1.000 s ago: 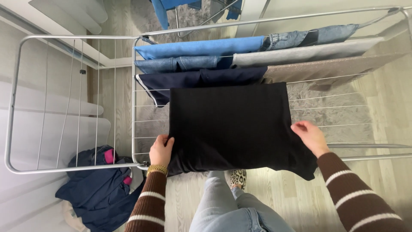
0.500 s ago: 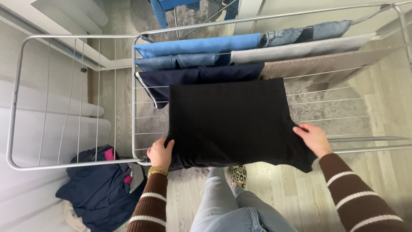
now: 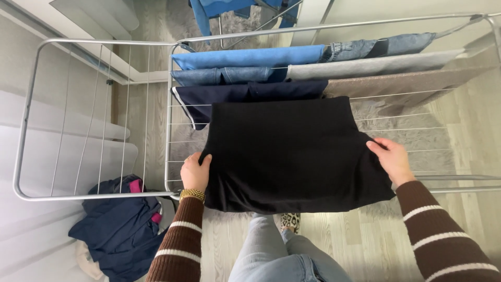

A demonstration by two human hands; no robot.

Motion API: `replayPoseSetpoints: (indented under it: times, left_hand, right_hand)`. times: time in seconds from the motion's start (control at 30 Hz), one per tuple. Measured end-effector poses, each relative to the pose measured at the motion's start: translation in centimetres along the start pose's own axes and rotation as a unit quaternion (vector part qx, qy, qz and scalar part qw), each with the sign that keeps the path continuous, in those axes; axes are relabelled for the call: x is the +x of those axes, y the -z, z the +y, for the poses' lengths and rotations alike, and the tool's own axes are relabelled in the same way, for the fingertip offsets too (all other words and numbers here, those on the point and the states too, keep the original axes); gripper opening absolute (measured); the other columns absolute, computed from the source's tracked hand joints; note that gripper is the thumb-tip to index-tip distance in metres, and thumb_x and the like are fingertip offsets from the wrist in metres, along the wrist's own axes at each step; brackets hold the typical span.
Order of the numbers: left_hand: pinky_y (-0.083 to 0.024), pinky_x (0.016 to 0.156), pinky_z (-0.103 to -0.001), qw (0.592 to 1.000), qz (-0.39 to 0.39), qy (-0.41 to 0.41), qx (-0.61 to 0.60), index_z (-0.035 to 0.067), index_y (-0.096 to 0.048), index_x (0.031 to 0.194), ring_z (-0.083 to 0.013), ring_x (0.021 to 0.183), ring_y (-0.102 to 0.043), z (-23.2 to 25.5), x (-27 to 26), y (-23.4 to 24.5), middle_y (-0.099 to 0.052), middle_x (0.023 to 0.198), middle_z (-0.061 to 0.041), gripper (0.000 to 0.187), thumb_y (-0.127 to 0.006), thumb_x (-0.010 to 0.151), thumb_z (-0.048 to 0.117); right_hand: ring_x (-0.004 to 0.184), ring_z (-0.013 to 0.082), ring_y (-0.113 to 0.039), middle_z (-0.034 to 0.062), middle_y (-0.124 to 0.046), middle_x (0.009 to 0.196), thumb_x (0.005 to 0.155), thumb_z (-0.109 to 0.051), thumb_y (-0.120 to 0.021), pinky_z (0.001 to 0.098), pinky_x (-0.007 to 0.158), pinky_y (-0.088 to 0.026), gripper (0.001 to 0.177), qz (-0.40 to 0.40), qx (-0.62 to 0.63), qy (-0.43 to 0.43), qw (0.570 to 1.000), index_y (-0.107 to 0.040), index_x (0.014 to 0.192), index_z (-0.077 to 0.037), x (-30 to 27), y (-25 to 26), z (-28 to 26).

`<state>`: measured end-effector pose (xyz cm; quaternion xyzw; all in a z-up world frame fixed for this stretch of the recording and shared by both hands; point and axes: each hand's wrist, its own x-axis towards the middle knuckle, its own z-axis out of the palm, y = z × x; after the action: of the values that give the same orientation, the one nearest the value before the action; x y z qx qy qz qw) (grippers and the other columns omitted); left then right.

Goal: The person hangs several garments on a metal drying rack. They pick up a sparkly brown top, a black top, and dark pants from a pile on the floor, unfold each item, and drape them over the rack bars to dry.

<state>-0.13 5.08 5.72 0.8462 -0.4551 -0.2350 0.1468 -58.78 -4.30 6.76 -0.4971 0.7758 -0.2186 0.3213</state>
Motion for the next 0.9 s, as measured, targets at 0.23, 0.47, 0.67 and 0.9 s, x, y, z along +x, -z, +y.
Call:
replayPoseSetpoints:
  times: [0.23,0.47,0.67,0.9]
  left_hand:
    - [-0.052,0.087,-0.047,0.999,-0.030,0.008,-0.026,0.009,-0.072,0.112,-0.0332,0.102,-0.066,3.3,1.4,2.0,-0.072,0.107,-0.011,0.040,-0.059,0.096,0.043]
    - [-0.052,0.084,-0.047,0.997,-0.061,0.035,-0.028,0.009,-0.071,0.105,-0.0324,0.099,-0.065,4.6,3.1,2.0,-0.072,0.102,-0.010,0.037,-0.060,0.095,0.044]
    - [-0.051,0.085,-0.045,0.995,-0.076,0.055,-0.031,0.011,-0.071,0.105,-0.0298,0.099,-0.065,4.9,4.4,2.3,-0.073,0.100,-0.007,0.037,-0.060,0.094,0.045]
    - [-0.052,0.093,-0.047,0.993,-0.092,0.073,-0.023,0.012,-0.071,0.121,-0.0312,0.111,-0.065,4.8,6.9,2.1,-0.073,0.115,-0.009,0.047,-0.060,0.094,0.048]
  right_hand:
    - [0.106,0.0174,-0.064,0.0037,-0.073,0.114,0.097,-0.024,-0.071,0.0310,0.098,-0.046,0.027,-0.039,0.028,-0.015,0.999,-0.074,0.118,-0.006,-1.2,2.4,-7.2]
    - [0.124,0.0237,-0.059,0.0079,-0.066,0.134,0.095,-0.030,-0.070,0.0369,0.109,-0.042,0.043,-0.048,0.005,-0.090,0.995,-0.068,0.131,-0.007,-0.4,2.4,-10.0]
    - [0.119,0.0226,-0.062,0.0065,-0.069,0.129,0.096,-0.028,-0.071,0.0357,0.106,-0.044,0.038,-0.047,0.006,-0.084,0.995,-0.070,0.128,-0.008,1.4,1.1,-9.2]
    - [0.114,0.0211,-0.064,0.0056,-0.071,0.123,0.095,-0.027,-0.073,0.0345,0.104,-0.044,0.035,-0.042,0.006,-0.076,0.996,-0.073,0.123,-0.007,3.2,-0.5,-8.9]
